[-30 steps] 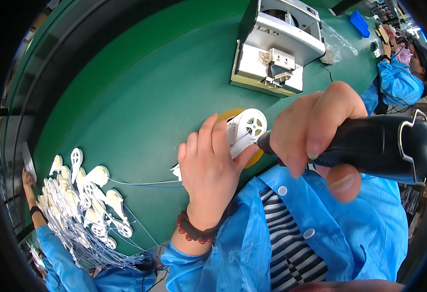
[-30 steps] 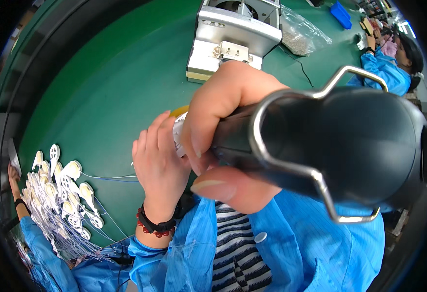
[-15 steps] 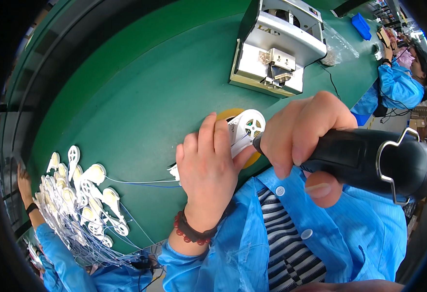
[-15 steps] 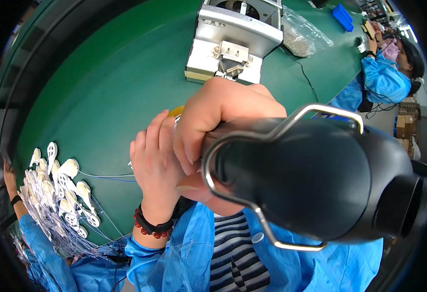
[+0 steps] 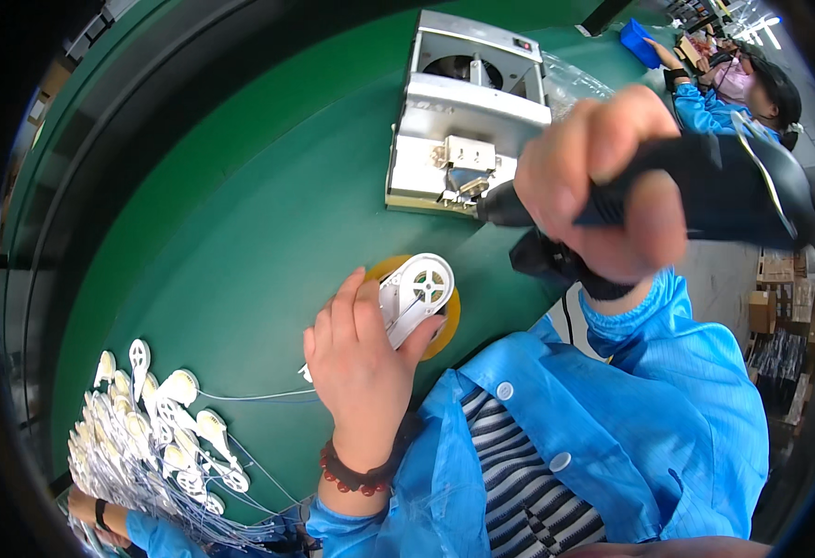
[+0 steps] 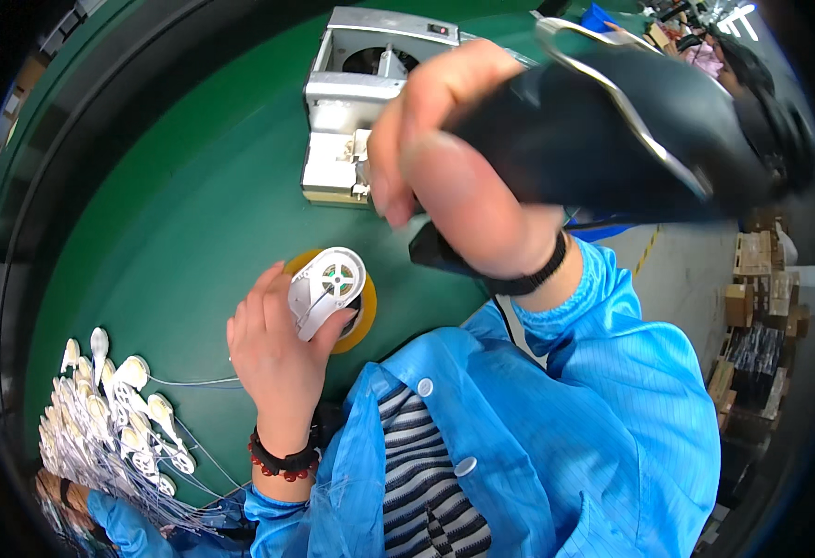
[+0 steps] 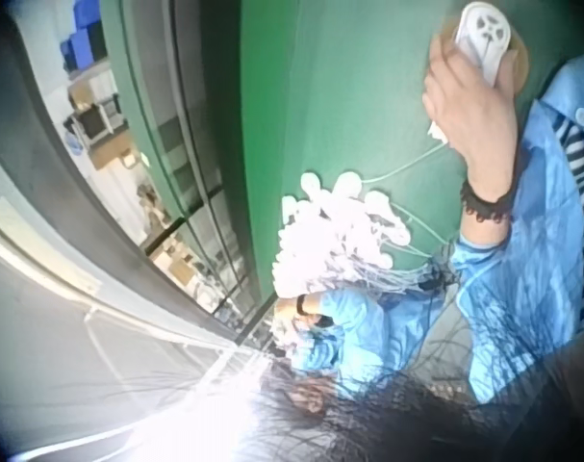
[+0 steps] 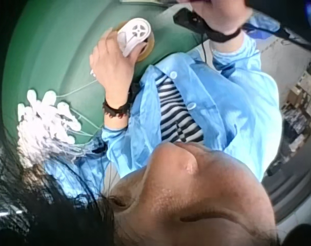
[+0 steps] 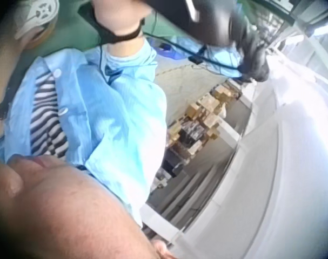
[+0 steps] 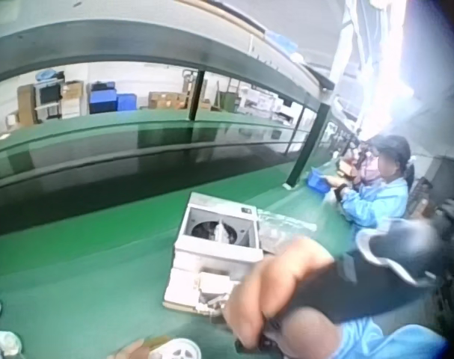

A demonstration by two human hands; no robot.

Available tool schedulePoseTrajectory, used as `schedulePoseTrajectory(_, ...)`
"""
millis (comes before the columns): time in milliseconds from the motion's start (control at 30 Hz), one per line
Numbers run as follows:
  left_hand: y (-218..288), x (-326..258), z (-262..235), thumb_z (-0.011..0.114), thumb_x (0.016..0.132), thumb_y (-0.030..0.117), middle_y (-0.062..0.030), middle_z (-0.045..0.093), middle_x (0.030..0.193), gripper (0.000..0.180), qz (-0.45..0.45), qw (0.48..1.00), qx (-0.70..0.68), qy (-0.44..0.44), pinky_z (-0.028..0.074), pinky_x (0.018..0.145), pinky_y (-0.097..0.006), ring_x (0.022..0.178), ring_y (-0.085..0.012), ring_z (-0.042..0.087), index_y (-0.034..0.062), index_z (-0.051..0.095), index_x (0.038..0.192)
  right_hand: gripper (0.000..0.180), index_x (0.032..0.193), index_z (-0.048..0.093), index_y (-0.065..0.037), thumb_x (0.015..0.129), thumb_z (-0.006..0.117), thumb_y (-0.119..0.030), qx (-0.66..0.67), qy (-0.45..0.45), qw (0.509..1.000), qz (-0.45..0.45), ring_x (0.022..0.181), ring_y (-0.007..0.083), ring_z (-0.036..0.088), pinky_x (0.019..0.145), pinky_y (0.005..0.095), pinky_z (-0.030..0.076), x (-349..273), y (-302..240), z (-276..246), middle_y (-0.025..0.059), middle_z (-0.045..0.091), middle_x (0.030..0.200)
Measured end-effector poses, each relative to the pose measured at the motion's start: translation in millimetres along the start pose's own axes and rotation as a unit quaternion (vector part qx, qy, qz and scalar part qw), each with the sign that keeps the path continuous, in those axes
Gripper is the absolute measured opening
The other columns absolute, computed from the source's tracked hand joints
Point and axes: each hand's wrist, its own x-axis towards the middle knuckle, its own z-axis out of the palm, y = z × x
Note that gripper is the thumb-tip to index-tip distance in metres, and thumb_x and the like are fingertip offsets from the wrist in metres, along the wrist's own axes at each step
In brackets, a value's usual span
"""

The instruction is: The worker uses an electric screwdriver to assemble small electronic components at a factory workbench.

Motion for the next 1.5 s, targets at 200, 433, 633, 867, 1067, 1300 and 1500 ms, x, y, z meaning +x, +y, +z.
schedulePoseTrajectory(200, 0, 2, -1, 0.086, 0.064, 0.038, -0.0108, 0.062, 0.123, 0.065, -0.012, 1.000, -0.003, -0.010, 0.045, 0.079, -0.041, 0.096, -0.0290, 0.060, 0.0037, 0.058, 0.112, 0.031, 0.104, 0.050, -0.006, 0.096, 0.060, -0.034, -0.023, 0.019, 1.000, -0.003, 0.057, 0.0137, 0.053, 0.054, 0.0286, 0.042, 8, 20, -13, 0.0112, 0.061, 0.079)
schedulePoseTrajectory(433, -1, 2, 0, 0.084, 0.067, 0.042, -0.0113, 0.063, 0.122, 0.065, -0.008, 1.000, 0.001, -0.011, 0.045, 0.080, -0.041, 0.097, -0.0289, 0.060, 0.0034, 0.059, 0.113, 0.031, 0.103, 0.050, -0.005, 0.095, 0.063, -0.032, -0.034, 0.029, 0.999, 0.013, 0.058, 0.0137, 0.055, 0.056, 0.0287, 0.043, 9, 27, -10, 0.0110, 0.061, 0.079)
schedulePoseTrajectory(633, -1, 2, 0, 0.083, 0.067, 0.043, -0.0111, 0.063, 0.123, 0.065, -0.007, 1.000, -0.010, -0.006, 0.045, 0.080, -0.040, 0.097, -0.0285, 0.060, 0.0033, 0.059, 0.113, 0.032, 0.102, 0.050, -0.005, 0.094, 0.065, -0.032, -0.056, 0.022, 0.998, 0.028, 0.059, 0.0139, 0.055, 0.057, 0.0293, 0.045, 10, 29, -8, 0.0113, 0.061, 0.079)
schedulePoseTrajectory(867, -4, 0, 0, 0.077, 0.073, 0.049, -0.0108, 0.062, 0.121, 0.062, 0.008, 1.000, 0.011, -0.002, 0.043, 0.076, -0.038, 0.094, -0.0261, 0.059, 0.0024, 0.060, 0.111, 0.028, 0.100, 0.047, -0.004, 0.095, 0.062, -0.027, -0.151, -0.006, 0.988, 0.021, 0.058, 0.0140, 0.054, 0.057, 0.0293, 0.046, 9, 38, -5, 0.0114, 0.059, 0.078)
schedulePoseTrajectory(1067, -3, 0, 1, 0.078, 0.073, 0.048, -0.0104, 0.061, 0.122, 0.062, 0.007, 1.000, 0.002, -0.006, 0.043, 0.077, -0.038, 0.092, -0.0257, 0.058, 0.0028, 0.060, 0.112, 0.027, 0.101, 0.048, -0.005, 0.096, 0.060, -0.029, -0.055, 0.011, 0.998, 0.008, 0.059, 0.0137, 0.053, 0.056, 0.0280, 0.044, 10, 26, -3, 0.0101, 0.058, 0.077)
schedulePoseTrajectory(1300, -2, 1, -1, 0.081, 0.070, 0.043, -0.0101, 0.062, 0.121, 0.062, 0.003, 1.000, -0.003, -0.005, 0.043, 0.078, -0.039, 0.093, -0.0269, 0.059, 0.0033, 0.059, 0.112, 0.027, 0.103, 0.050, -0.006, 0.095, 0.060, -0.029, -0.039, 0.018, 0.999, 0.006, 0.057, 0.0133, 0.053, 0.057, 0.0295, 0.043, 11, 27, -8, 0.0108, 0.060, 0.078)
schedulePoseTrajectory(1500, -2, 2, 0, 0.081, 0.070, 0.044, -0.0102, 0.062, 0.121, 0.062, 0.004, 1.000, -0.007, -0.006, 0.043, 0.078, -0.039, 0.093, -0.0271, 0.059, 0.0031, 0.059, 0.112, 0.025, 0.102, 0.049, -0.005, 0.095, 0.061, -0.027, -0.061, 0.024, 0.998, -0.001, 0.058, 0.0141, 0.054, 0.058, 0.0304, 0.045, 11, 34, -7, 0.0120, 0.061, 0.078)
